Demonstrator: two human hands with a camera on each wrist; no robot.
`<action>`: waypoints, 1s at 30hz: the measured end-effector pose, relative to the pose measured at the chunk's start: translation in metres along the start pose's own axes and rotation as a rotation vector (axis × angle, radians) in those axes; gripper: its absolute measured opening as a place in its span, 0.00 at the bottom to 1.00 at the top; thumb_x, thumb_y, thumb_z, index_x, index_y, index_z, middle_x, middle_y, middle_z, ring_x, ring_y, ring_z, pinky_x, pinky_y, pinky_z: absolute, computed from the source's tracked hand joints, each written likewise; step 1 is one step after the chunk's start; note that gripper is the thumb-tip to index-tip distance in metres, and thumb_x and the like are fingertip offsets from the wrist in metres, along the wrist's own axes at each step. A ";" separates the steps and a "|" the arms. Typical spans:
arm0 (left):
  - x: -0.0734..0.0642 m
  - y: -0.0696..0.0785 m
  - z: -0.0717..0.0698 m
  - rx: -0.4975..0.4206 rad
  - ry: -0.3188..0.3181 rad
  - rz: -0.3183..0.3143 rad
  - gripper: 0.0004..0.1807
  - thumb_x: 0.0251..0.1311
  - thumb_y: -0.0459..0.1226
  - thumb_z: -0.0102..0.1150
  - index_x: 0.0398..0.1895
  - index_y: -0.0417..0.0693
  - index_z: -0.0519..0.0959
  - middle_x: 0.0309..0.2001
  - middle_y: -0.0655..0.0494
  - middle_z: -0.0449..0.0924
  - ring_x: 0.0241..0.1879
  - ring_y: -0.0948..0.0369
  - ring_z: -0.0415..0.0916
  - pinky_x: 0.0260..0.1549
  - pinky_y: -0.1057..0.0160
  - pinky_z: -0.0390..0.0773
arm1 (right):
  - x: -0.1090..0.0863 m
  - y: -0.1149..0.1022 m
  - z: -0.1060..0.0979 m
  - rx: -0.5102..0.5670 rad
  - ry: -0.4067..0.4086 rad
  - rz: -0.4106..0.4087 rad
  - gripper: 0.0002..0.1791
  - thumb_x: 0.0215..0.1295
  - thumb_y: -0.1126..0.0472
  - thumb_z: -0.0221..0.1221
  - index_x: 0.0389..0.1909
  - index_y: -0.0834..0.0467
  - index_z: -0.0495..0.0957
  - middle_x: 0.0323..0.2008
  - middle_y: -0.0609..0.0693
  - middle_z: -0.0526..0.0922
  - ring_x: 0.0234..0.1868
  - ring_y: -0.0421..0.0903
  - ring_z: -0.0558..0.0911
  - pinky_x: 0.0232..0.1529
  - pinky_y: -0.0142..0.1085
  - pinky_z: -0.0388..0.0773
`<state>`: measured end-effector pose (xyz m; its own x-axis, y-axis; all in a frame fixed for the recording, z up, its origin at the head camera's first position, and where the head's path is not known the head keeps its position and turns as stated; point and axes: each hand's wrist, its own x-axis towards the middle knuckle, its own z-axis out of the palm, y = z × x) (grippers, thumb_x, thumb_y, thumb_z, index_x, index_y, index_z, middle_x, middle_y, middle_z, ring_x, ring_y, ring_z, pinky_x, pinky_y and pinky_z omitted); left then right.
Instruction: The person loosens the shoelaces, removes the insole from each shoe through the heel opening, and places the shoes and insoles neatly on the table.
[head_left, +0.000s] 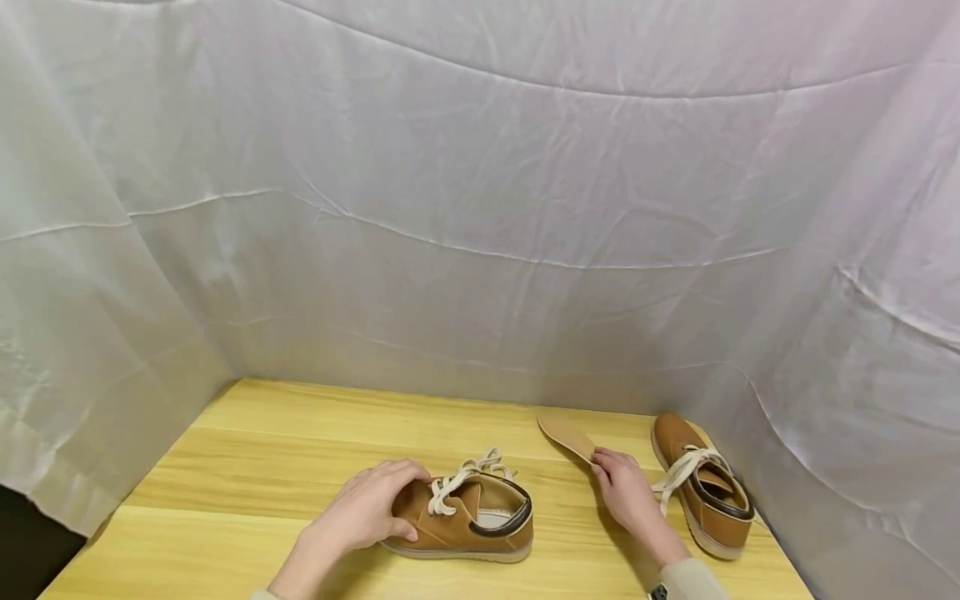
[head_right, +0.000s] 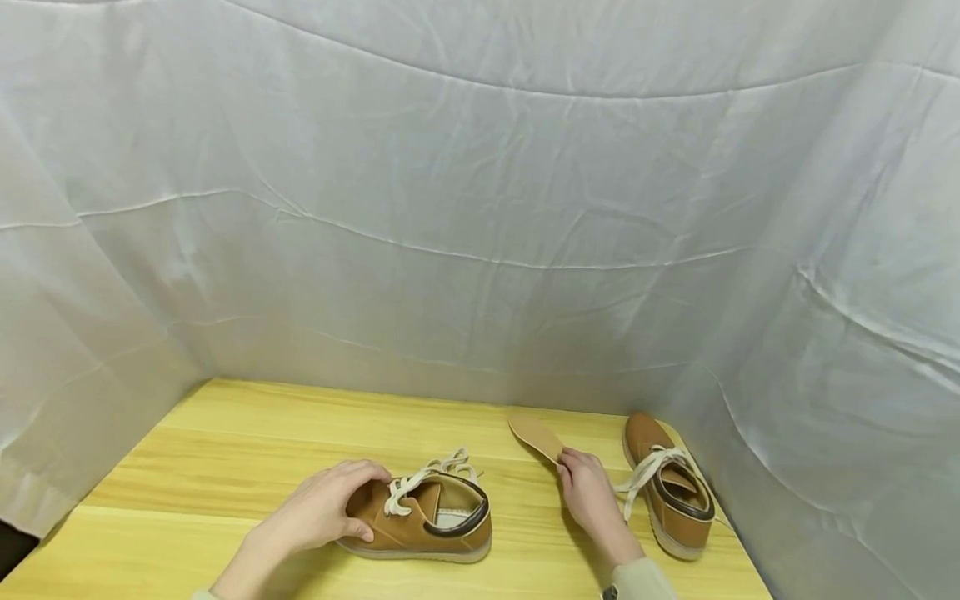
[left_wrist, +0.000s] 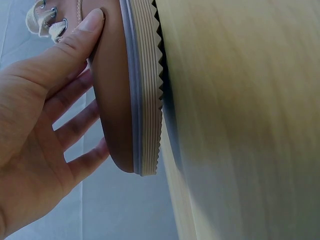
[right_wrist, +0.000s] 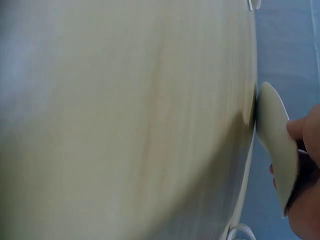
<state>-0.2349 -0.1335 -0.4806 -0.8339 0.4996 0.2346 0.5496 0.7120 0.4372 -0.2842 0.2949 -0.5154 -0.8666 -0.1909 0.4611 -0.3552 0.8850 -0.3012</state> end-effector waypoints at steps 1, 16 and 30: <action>0.000 0.000 0.000 0.002 0.001 0.000 0.41 0.39 0.48 0.85 0.61 0.54 0.80 0.64 0.55 0.80 0.64 0.49 0.76 0.60 0.36 0.76 | 0.001 -0.001 0.000 -0.002 -0.018 0.005 0.12 0.71 0.70 0.61 0.51 0.71 0.84 0.56 0.67 0.84 0.58 0.69 0.80 0.61 0.62 0.76; 0.001 -0.002 0.002 0.014 0.003 0.003 0.40 0.39 0.49 0.85 0.61 0.54 0.80 0.63 0.56 0.80 0.64 0.49 0.76 0.59 0.36 0.76 | -0.002 -0.003 0.000 0.050 -0.244 0.037 0.18 0.70 0.71 0.61 0.58 0.72 0.80 0.64 0.69 0.77 0.63 0.70 0.76 0.66 0.63 0.72; 0.001 -0.003 0.002 0.025 0.009 0.008 0.41 0.38 0.49 0.85 0.60 0.55 0.80 0.63 0.57 0.81 0.63 0.50 0.77 0.59 0.36 0.77 | -0.001 -0.022 0.004 -0.010 -0.290 0.131 0.23 0.68 0.60 0.67 0.56 0.74 0.80 0.60 0.73 0.75 0.60 0.70 0.78 0.61 0.61 0.77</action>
<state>-0.2369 -0.1342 -0.4832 -0.8298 0.5010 0.2458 0.5572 0.7199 0.4138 -0.2765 0.2741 -0.5127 -0.9690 -0.1872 0.1615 -0.2321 0.9139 -0.3331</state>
